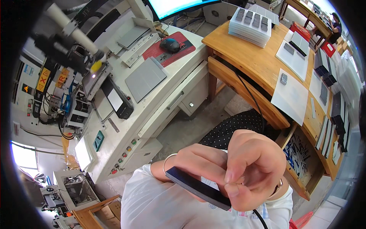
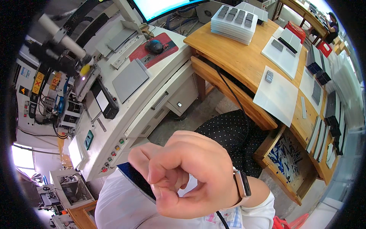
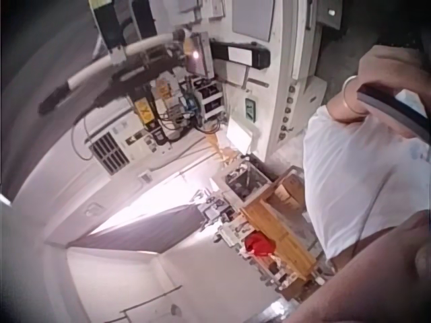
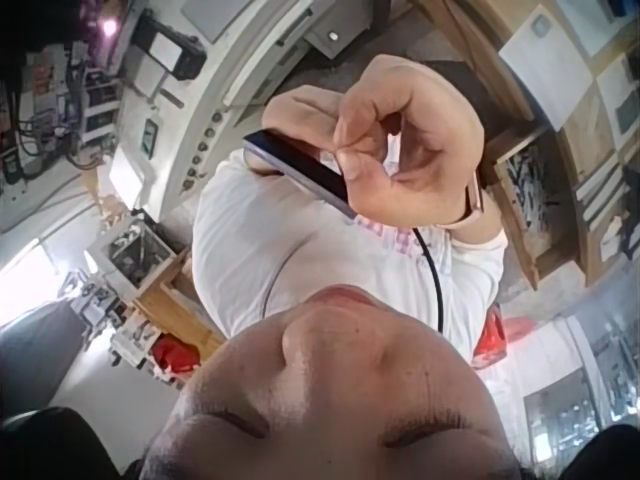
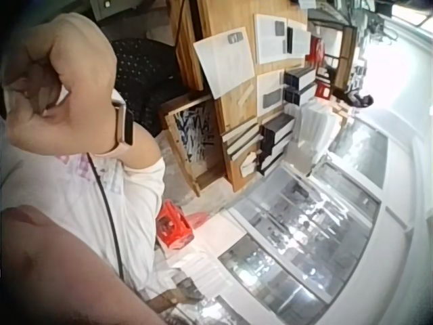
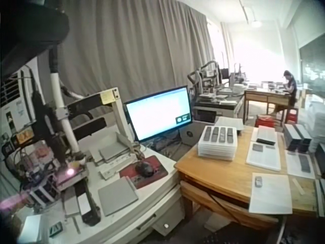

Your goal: The person picks up small metal plates from plastic trays on the workbench and stacks them one by one against a metal bar.

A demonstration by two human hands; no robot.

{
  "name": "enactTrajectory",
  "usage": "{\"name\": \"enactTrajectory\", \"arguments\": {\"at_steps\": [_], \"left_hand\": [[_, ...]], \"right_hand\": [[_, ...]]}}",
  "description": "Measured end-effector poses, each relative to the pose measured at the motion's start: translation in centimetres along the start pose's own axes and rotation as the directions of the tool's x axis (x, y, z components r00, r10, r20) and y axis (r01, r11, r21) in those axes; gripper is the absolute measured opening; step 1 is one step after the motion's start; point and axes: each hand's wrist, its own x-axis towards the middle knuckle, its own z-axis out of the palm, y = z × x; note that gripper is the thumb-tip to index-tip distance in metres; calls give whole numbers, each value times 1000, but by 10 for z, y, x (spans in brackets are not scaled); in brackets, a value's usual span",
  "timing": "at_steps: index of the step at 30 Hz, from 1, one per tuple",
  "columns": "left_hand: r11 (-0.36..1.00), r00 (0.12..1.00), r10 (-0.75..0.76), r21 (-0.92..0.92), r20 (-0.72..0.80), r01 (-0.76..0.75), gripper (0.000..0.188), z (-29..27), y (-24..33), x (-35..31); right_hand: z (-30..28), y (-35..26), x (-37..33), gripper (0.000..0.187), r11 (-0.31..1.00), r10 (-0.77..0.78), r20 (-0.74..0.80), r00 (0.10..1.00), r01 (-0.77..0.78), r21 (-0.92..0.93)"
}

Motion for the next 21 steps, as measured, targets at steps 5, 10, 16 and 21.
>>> {"name": "enactTrajectory", "arguments": {"at_steps": [5,10,16,21], "left_hand": [[1000,1000,8,0,-16,-8,37,0,-1,0],[1000,1000,17,-1,-20,-17,36,1,-4,1],[1000,1000,13,2,-21,-13,36,1,-6,-2],[999,999,-44,32,5,43,36,-1,0,0]], "right_hand": [[-1,0,0,16,1000,-2,8,1000,2,0],[-3,0,0,16,1000,7,4,1000,-7,9],[-5,-2,0,21,1000,15,36,999,-15,3],[-5,-2,0,20,1000,13,32,999,-13,5]]}}
